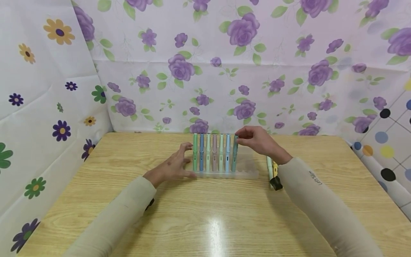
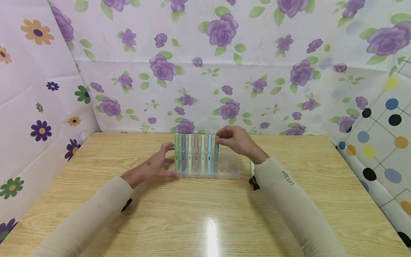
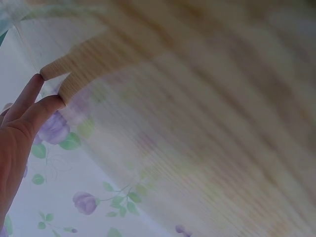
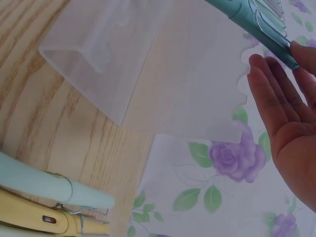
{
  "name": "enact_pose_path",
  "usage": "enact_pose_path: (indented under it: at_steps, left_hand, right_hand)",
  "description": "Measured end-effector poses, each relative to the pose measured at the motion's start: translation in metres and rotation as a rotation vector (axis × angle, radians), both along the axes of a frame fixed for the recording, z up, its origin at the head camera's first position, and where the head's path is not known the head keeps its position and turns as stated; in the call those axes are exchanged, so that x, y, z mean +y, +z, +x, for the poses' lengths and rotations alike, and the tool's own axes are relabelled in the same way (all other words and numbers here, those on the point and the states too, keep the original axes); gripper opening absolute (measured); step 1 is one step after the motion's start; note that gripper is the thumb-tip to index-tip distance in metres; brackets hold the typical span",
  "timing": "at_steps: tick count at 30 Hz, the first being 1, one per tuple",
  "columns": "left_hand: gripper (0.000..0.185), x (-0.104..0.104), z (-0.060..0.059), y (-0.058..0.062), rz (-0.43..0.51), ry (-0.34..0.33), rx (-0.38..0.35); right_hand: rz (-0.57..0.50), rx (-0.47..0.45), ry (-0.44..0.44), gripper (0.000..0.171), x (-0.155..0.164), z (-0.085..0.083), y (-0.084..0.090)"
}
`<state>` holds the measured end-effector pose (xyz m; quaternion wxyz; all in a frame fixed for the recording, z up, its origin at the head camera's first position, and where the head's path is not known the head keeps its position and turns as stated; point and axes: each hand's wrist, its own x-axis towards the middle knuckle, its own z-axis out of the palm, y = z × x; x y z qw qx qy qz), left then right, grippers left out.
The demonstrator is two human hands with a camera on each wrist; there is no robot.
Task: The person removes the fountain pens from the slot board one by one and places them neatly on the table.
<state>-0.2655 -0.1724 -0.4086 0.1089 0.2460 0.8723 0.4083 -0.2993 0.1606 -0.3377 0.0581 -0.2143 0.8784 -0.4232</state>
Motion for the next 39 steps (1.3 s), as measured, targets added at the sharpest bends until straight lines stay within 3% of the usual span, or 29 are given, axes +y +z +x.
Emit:
enact_pose_path:
  at_steps: [19, 39]
  left_hand:
    - [0.103, 0.001, 0.002, 0.002, -0.008, 0.011, -0.010]
    - [0.103, 0.000, 0.002, 0.002, -0.017, 0.020, -0.013]
  right_hand:
    - [-0.138, -0.040, 0.036, 0.021, 0.018, -0.001, 0.009]
    - [-0.048, -0.029, -0.030, 0.039, 0.059, 0.006, 0.016]
